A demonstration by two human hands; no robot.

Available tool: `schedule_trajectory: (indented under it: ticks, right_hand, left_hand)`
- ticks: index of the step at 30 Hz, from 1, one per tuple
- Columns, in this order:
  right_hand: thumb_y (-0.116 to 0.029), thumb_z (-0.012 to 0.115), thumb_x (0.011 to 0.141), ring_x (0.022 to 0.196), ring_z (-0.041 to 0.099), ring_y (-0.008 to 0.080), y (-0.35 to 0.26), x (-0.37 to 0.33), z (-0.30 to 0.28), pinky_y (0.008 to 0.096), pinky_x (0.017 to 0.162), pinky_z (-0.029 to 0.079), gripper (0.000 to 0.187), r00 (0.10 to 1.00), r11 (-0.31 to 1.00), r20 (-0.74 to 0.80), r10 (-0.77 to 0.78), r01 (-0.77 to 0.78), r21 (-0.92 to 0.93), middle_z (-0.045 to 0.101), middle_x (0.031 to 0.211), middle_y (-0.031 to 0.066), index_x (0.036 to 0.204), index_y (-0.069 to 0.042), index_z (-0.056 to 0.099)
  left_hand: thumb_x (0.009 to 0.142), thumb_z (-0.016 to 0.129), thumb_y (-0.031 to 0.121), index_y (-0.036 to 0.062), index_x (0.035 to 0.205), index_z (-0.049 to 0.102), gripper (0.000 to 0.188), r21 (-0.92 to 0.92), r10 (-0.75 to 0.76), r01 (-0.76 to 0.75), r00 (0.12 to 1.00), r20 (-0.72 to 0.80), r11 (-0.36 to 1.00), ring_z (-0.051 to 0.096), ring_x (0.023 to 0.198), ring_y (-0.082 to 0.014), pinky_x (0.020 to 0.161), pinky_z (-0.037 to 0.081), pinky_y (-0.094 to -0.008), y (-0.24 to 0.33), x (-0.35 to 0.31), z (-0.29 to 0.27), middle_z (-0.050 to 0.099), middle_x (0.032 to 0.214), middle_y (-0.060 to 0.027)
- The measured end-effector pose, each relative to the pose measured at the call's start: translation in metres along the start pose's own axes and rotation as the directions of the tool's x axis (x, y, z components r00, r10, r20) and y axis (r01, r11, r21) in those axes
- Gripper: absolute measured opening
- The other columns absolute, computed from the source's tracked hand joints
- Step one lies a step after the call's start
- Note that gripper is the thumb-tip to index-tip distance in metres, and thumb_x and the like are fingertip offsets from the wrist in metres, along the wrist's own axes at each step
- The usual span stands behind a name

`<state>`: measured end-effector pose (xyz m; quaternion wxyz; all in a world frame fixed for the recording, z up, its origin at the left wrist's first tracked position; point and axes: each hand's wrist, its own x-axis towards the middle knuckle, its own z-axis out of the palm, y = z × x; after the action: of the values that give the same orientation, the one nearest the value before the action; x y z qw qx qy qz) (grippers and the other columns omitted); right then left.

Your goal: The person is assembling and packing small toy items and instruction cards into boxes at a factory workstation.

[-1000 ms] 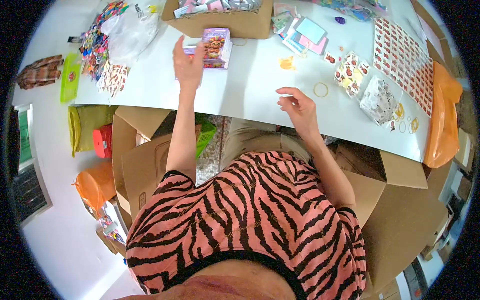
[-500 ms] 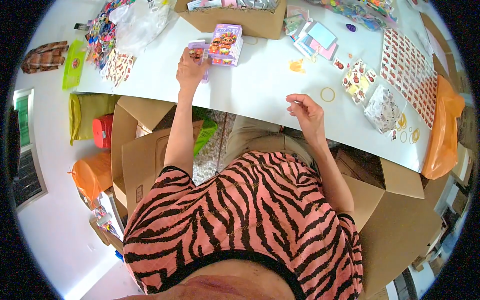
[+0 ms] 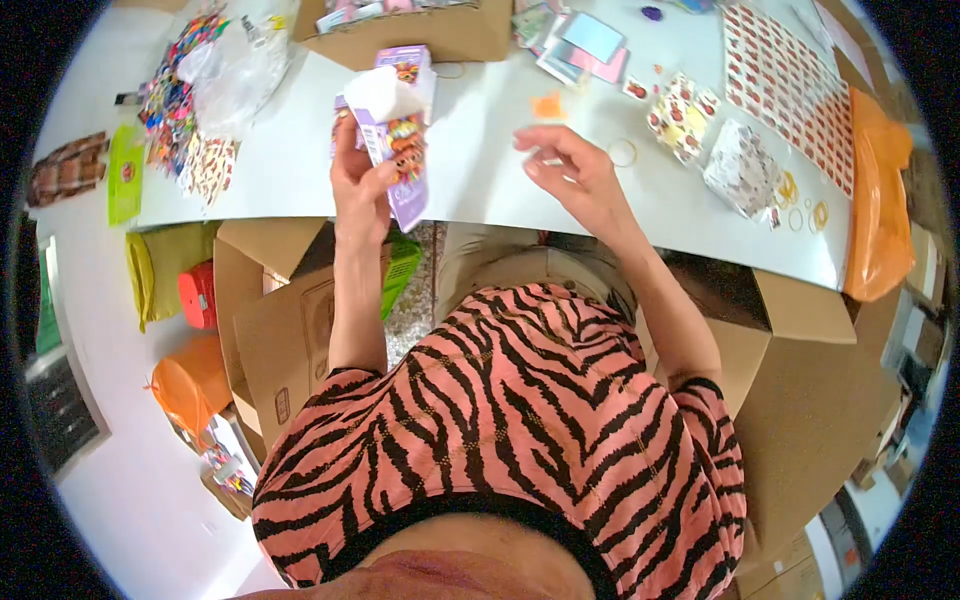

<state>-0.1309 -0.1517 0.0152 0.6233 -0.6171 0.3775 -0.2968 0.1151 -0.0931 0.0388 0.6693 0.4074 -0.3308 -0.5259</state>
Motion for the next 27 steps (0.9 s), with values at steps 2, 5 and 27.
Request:
schedule_trajectory:
  ticks: [2,5,27]
  right_hand:
    - [-0.007,0.059,0.087,0.103,0.055,0.0131,-0.014,0.004,-0.001,0.0283,0.091,0.044,0.034,0.990,0.975,0.040,-0.135,0.125,0.183,0.058,0.116,0.0058,0.120,-0.002,0.054]
    - [-0.007,0.060,0.086,0.111,0.051,0.0147,-0.026,0.003,-0.001,0.0307,0.097,0.041,0.041,0.966,0.923,0.023,-0.259,0.241,0.299,0.055,0.122,0.0063,0.126,-0.001,0.050]
    - [0.000,0.069,0.080,0.102,0.058,0.0170,-0.030,-0.031,-0.038,0.0305,0.092,0.046,0.027,0.920,0.940,-0.193,-0.340,0.329,-0.087,0.063,0.108,0.0101,0.106,0.000,0.065]
  left_hand:
    - [0.068,0.078,0.005,0.0008,0.139,0.028,0.087,-0.117,-0.122,0.132,0.989,0.082,0.984,0.062,0.101,-0.0220,0.085,0.053,-0.0349,-0.013,-0.005,0.018,0.059,0.115,-0.0146]
    - [0.069,0.078,0.007,0.0017,0.132,0.035,0.077,-0.207,-0.189,0.228,0.963,0.193,0.951,0.062,0.100,-0.0216,0.085,0.053,-0.0363,-0.033,-0.009,0.041,0.060,0.115,-0.0143]
    - [0.084,0.064,0.003,-0.0019,0.126,0.041,0.049,0.329,-0.107,-0.026,0.918,0.382,0.944,0.057,0.096,-0.0120,0.081,0.049,-0.0273,-0.054,-0.015,0.102,0.059,0.110,-0.0097]
